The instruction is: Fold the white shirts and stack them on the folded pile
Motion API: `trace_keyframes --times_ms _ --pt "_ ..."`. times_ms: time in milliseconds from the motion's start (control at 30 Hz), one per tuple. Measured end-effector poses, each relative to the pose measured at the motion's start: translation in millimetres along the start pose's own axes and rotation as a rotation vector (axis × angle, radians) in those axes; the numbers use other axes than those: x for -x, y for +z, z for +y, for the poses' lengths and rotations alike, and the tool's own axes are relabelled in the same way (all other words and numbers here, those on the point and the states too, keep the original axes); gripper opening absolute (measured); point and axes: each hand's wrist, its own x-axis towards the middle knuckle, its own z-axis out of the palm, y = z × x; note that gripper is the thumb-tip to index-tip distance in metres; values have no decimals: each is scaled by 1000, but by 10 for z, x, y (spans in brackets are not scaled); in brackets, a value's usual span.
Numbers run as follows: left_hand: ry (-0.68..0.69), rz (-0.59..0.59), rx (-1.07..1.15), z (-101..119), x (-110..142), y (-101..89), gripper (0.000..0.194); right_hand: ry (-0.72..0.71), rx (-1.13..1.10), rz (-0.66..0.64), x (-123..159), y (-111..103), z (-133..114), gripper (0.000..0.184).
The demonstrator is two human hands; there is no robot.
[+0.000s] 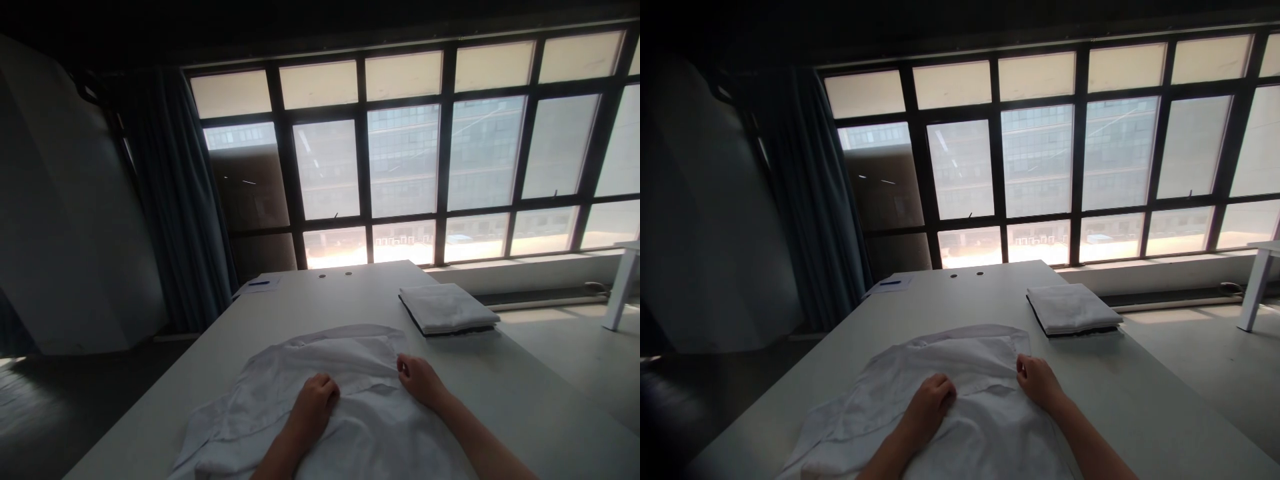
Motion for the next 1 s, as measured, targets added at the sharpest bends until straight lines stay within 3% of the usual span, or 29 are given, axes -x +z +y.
trace_keyframes --times_ms 367,533,833,1000 --pt "15 -46 10 2 3 -46 13 -70 148 -36 40 -72 -135 13" --pt "42 -67 -69 47 -3 -81 15 -94 161 -54 73 -8 -257 26" --pt "118 -42 -54 81 37 -93 12 141 334 153 163 272 -359 45" --pt "53 -39 -35 -40 40 3 10 9 77 129 128 289 -260 25"
